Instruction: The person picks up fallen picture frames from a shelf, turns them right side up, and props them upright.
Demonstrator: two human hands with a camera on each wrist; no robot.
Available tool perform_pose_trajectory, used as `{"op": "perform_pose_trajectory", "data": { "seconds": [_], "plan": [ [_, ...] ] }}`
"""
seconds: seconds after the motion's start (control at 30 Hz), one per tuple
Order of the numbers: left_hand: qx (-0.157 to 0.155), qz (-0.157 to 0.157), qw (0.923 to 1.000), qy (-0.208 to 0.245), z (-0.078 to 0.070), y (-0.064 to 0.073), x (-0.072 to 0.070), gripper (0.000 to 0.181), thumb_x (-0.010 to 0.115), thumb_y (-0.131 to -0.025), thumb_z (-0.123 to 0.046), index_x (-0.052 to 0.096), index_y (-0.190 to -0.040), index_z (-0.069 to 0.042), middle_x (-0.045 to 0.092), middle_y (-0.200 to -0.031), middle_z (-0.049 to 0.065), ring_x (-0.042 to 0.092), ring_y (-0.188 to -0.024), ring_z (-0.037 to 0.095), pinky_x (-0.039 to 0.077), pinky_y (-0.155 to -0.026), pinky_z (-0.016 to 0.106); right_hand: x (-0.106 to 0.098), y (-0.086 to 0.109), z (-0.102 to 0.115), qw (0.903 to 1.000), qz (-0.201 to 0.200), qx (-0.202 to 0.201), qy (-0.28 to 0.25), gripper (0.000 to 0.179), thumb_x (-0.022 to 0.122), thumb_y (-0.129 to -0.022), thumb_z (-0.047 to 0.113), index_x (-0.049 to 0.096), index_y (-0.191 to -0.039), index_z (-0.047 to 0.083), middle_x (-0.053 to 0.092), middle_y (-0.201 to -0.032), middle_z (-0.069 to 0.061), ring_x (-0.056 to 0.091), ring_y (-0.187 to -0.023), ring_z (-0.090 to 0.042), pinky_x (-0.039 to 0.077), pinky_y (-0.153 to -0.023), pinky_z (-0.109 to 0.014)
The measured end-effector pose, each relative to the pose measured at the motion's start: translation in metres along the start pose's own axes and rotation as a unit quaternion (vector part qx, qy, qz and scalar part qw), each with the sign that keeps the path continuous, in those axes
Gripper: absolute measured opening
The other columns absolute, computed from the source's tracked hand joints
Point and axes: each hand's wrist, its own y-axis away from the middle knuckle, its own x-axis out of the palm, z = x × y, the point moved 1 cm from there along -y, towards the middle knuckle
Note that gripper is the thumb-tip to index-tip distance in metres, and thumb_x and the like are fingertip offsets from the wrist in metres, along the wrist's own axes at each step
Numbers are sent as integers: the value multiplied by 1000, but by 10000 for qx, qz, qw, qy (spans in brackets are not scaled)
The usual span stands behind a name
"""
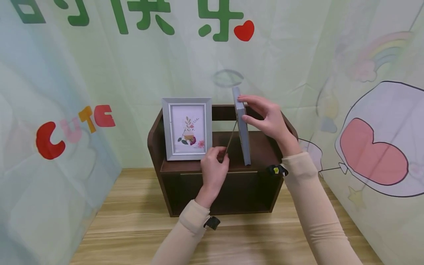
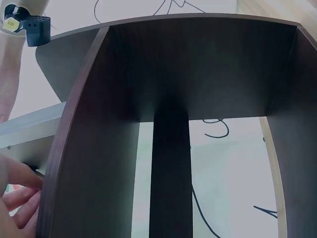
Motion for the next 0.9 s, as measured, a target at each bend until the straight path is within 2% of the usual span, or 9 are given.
{"op": "perform_pose_trajectory", "data": {
  "seconds": [0.33, 0.53, 0.77, 0.9],
  "plan": [
    [108, -251, 9978, -611, 3, -1, -9, 9, 73, -79, -3, 72, -88, -4, 67, -82, 8, 65, -71, 19, 57, -67, 32, 8, -5, 3, 9998, 129, -108, 48, 42, 67, -78, -13, 57, -119, -12, 56, -128, -27, 50, -124, -36, 39, -107, -36],
    [127, -269, 9968, -737, 2, -1, -11, 6, 73, -79, -4, 72, -86, -4, 67, -80, 8, 64, -69, 19, 57, -65, 32, 11, -7, 3, 9998, 159, -120, -3, 41, 67, -78, -13, 58, -118, -13, 56, -126, -29, 50, -123, -37, 39, -107, -42],
    [105, -247, 9969, -746, 5, -1, -12, 5, 72, -80, -4, 71, -85, -4, 67, -79, 7, 63, -67, 19, 56, -63, 32, 14, -8, 3, 9998, 186, -107, -41, 41, 67, -78, -13, 58, -118, -13, 56, -126, -28, 51, -122, -37, 39, -107, -40],
    [136, -261, 9965, -778, 5, -1, -13, 5, 72, -80, -5, 71, -84, -4, 66, -79, 7, 63, -67, 19, 55, -62, 33, 15, -9, 4, 9997, 204, -97, 13, 41, 67, -79, -12, 58, -119, -12, 57, -126, -27, 52, -122, -36, 39, -106, -44]
  ]
}}
